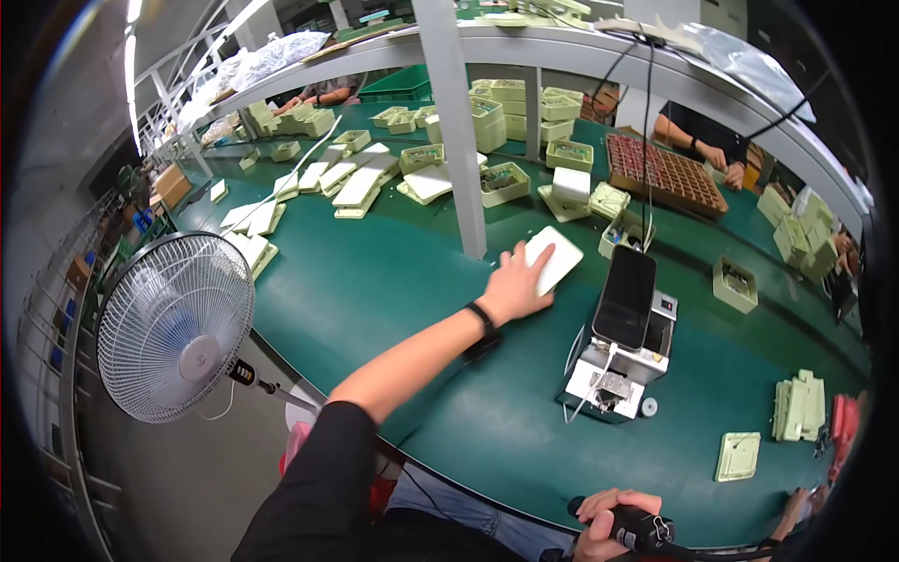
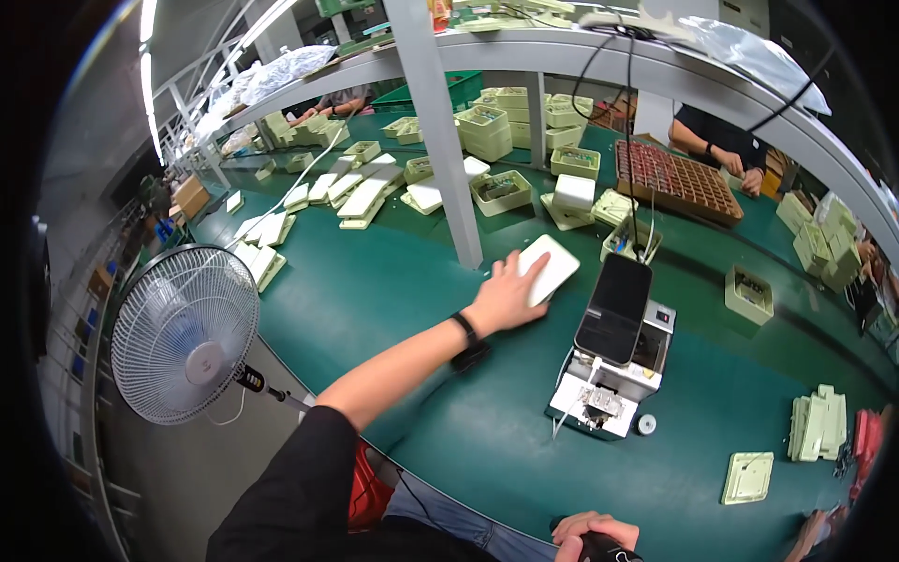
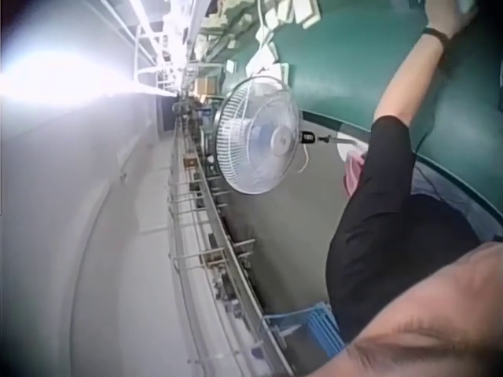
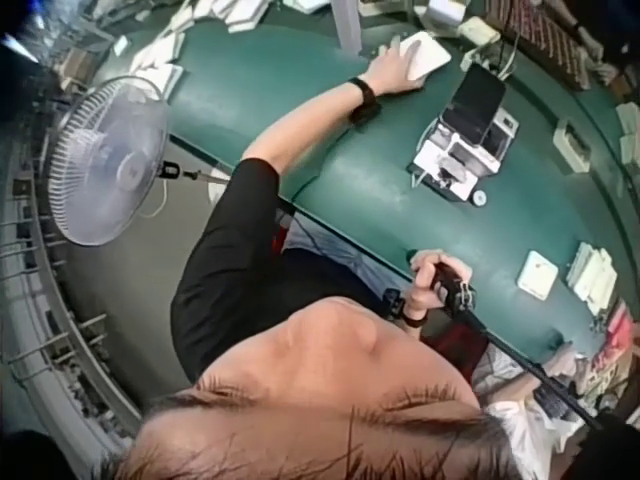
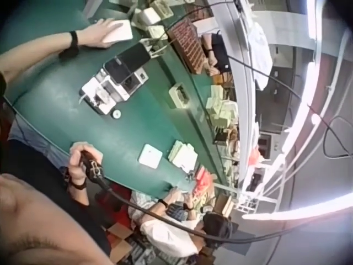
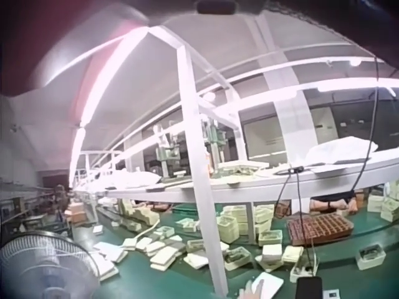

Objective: Assembling electronic components using a power tool at a workstation.

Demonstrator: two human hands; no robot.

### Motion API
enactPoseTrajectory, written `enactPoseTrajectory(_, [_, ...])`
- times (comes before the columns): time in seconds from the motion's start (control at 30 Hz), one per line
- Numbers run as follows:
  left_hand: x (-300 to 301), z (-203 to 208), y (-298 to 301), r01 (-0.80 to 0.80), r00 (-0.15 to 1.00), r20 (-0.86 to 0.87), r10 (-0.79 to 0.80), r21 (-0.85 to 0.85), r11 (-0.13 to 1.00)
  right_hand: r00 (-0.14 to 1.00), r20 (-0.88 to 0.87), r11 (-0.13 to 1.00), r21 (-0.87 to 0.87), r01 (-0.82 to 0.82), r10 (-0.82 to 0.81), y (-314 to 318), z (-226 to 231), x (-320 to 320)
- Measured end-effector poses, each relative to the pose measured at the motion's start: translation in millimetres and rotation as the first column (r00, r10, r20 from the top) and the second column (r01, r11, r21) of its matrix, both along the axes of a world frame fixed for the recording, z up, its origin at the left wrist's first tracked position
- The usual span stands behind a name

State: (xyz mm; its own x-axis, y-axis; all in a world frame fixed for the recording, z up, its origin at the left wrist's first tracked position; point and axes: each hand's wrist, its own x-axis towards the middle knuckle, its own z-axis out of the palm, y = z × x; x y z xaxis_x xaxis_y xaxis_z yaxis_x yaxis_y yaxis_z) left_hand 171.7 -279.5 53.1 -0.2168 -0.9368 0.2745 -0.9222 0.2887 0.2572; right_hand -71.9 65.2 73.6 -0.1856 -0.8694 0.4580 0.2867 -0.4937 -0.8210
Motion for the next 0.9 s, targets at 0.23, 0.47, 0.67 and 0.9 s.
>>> enactPoseTrajectory(0.23, [1,-22,-47,0.071,0.860,-0.466,-0.209,-0.296,0.953,0.989,-0.028,0.989,-0.035,-0.144,0.143,-18,19,-9])
enactPoseTrajectory(0.47, [224,-18,-6,-0.426,0.805,-0.524,0.278,-0.186,0.885,0.993,-0.054,0.992,0.084,-0.097,0.102,-22,21,-6])
enactPoseTrajectory(0.67, [465,-70,-81,-0.899,0.321,-0.721,0.615,-0.028,0.437,0.908,-0.177,0.925,0.088,-0.369,0.379,-50,-2,-20])
enactPoseTrajectory(0.9, [474,-54,-154,-0.798,0.398,-0.671,0.626,0.085,0.597,0.883,-0.049,0.878,0.145,-0.456,0.466,-75,-5,-5])
